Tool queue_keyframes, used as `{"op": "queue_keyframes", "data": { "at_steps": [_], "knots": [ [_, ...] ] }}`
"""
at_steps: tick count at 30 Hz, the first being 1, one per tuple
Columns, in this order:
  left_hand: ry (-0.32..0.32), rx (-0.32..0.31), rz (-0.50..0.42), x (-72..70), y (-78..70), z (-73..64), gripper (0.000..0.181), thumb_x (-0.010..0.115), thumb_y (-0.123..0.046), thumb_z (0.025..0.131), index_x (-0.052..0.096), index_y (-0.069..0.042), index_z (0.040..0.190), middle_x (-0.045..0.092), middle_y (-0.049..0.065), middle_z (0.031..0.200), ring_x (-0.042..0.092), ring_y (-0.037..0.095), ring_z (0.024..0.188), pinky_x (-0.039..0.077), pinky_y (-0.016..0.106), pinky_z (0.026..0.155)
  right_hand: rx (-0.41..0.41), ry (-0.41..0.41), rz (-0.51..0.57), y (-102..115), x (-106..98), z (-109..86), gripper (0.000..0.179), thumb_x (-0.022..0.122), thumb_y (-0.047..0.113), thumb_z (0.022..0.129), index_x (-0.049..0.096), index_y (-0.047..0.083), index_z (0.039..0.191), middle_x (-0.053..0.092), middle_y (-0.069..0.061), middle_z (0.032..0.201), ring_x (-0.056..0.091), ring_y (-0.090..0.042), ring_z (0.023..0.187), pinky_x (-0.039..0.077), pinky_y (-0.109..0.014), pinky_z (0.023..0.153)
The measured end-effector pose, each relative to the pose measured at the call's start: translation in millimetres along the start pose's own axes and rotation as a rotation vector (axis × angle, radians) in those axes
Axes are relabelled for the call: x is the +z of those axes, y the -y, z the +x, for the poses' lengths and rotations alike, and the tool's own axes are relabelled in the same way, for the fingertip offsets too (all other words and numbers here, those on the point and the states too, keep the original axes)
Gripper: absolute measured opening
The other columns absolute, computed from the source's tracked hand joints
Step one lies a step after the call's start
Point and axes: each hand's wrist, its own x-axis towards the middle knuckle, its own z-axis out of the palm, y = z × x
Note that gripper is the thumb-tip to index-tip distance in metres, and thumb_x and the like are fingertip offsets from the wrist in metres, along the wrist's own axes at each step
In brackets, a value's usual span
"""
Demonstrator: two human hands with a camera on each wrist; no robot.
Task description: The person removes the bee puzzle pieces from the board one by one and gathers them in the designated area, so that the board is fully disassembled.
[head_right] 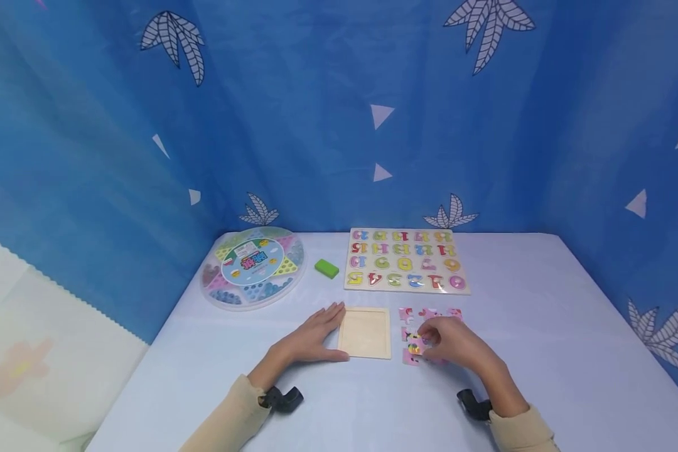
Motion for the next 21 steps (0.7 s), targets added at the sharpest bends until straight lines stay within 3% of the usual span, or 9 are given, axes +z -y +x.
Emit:
{"op": "queue_keyframes", "data": {
  "at_steps": [11,21],
  "knots": [
    [0.023,0.001,0.008,0.6,-1.1,3.2,0.108,0.061,-0.071,0.080,0.014,-0.012,0.157,0.009,0.000,0.166,0.007,0.015,0.154,0.011,0.037,0.126,0.117,-0.003,-0.006,-28.6,-15.7,-17.4,0.046,0.086,0.015,0.070,0.068,0.001,0.110,0.059,-0.002,0.084,0.050,-0.016,0.079,0.047,-0.020,0.061],
    [0.018,-0.013,0.026,0.9,0.0,1.7,0.109,0.061,-0.071,0.080,0.013,-0.012,0.157,0.009,-0.001,0.166,0.008,0.015,0.154,0.013,0.037,0.126,0.169,0.027,-0.010,-50.1,-24.7,-23.0,0.048,0.086,0.015,0.070,0.067,-0.002,0.111,0.059,-0.002,0.085,0.050,-0.016,0.081,0.047,-0.020,0.062]
  ]
}}
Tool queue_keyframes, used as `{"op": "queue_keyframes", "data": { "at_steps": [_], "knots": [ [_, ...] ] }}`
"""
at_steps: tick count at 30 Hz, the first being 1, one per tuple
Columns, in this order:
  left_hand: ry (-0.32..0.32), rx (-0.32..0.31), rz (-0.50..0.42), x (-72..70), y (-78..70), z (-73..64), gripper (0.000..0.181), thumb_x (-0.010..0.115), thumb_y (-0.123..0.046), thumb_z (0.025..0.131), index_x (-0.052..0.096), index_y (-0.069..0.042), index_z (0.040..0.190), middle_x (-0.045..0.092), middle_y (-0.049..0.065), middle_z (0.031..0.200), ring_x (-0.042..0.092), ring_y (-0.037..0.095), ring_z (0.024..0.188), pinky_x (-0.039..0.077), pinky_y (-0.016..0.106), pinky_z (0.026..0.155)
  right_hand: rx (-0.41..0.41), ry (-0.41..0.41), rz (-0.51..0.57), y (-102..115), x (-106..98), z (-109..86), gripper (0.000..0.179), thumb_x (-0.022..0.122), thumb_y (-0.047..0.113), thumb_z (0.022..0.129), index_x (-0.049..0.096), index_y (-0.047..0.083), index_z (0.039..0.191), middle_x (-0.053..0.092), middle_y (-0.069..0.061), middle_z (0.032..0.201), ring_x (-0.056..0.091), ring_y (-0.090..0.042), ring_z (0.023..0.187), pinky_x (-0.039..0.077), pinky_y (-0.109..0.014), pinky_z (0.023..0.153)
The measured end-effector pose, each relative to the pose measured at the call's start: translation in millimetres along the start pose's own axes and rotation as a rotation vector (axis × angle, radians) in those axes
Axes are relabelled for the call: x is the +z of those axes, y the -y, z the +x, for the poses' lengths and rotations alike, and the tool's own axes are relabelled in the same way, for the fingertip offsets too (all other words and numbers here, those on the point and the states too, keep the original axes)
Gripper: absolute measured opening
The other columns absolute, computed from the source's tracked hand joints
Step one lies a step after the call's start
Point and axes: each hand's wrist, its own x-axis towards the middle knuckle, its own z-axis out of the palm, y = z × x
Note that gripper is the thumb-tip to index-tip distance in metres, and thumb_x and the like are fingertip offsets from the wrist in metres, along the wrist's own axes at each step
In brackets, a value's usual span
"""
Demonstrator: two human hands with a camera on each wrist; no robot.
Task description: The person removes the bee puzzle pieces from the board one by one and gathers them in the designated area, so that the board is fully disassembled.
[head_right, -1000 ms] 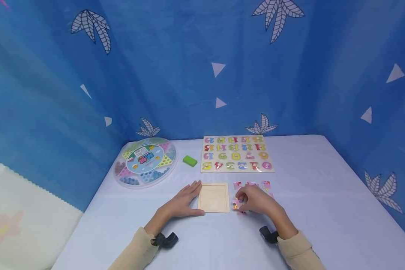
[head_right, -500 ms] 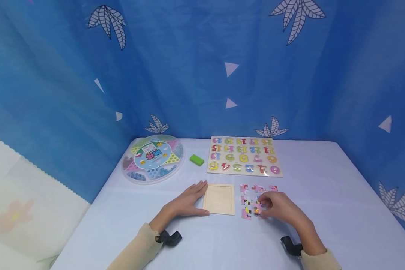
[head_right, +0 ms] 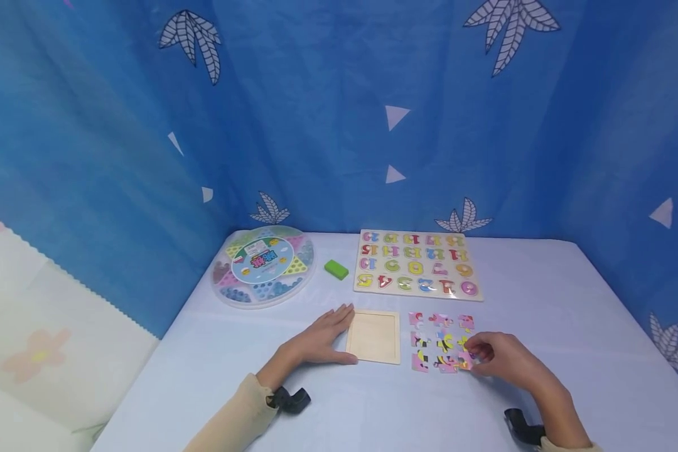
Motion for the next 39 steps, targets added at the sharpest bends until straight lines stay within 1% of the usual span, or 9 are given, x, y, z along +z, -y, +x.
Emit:
{"op": "queue_keyframes", "data": {
  "at_steps": [6,12,21,28,32,39],
  "knots": [
    [-0.003,-0.001,-0.012,-1.0,0.4,-0.7,0.108,0.061,-0.071,0.080,0.013,-0.012,0.157,0.009,-0.001,0.166,0.007,0.015,0.154,0.012,0.037,0.126,-0.002,0.021,-0.003,-6.3,-1.7,1.4,0.046,0.086,0.013,0.070,0.068,-0.001,0.109,0.060,-0.001,0.085,0.051,-0.016,0.080,0.046,-0.020,0.061],
    [-0.006,-0.002,-0.007,-1.8,0.1,-1.2,0.108,0.061,-0.071,0.080,0.014,-0.011,0.157,0.010,0.000,0.166,0.008,0.015,0.154,0.012,0.038,0.126,0.019,0.040,0.028,-9.4,1.8,3.0,0.042,0.084,0.010,0.071,0.068,-0.002,0.108,0.059,-0.002,0.084,0.050,-0.015,0.080,0.046,-0.021,0.061],
    [-0.010,-0.004,-0.005,-1.5,-0.7,-1.7,0.108,0.061,-0.071,0.080,0.014,-0.012,0.157,0.010,0.000,0.166,0.008,0.015,0.154,0.013,0.037,0.126,0.022,0.032,0.005,-9.7,4.5,1.7,0.041,0.085,0.010,0.070,0.069,-0.001,0.106,0.059,-0.002,0.084,0.050,-0.016,0.080,0.047,-0.022,0.063],
    [-0.016,-0.009,-0.014,-4.6,-0.2,-3.3,0.108,0.062,-0.070,0.080,0.015,-0.012,0.157,0.011,0.000,0.166,0.009,0.016,0.153,0.013,0.037,0.126,0.021,0.030,0.008,-6.1,5.2,3.7,0.042,0.086,0.014,0.069,0.069,0.000,0.105,0.057,-0.002,0.084,0.050,-0.016,0.080,0.046,-0.021,0.062],
    [-0.011,-0.011,-0.013,-4.4,-0.4,-2.8,0.108,0.062,-0.071,0.080,0.014,-0.012,0.157,0.010,0.000,0.166,0.008,0.015,0.154,0.013,0.037,0.126,0.028,0.023,-0.011,-5.3,6.1,4.8,0.040,0.086,0.013,0.069,0.069,0.000,0.103,0.057,-0.002,0.082,0.050,-0.015,0.079,0.046,-0.022,0.062],
    [-0.007,-0.009,-0.008,-2.6,1.1,-3.3,0.108,0.061,-0.071,0.080,0.014,-0.012,0.157,0.009,0.000,0.166,0.008,0.016,0.154,0.013,0.037,0.126,0.035,0.021,-0.007,-5.8,7.6,4.6,0.039,0.086,0.013,0.070,0.069,0.000,0.102,0.058,-0.002,0.082,0.050,-0.015,0.079,0.047,-0.022,0.063]
  ]
}}
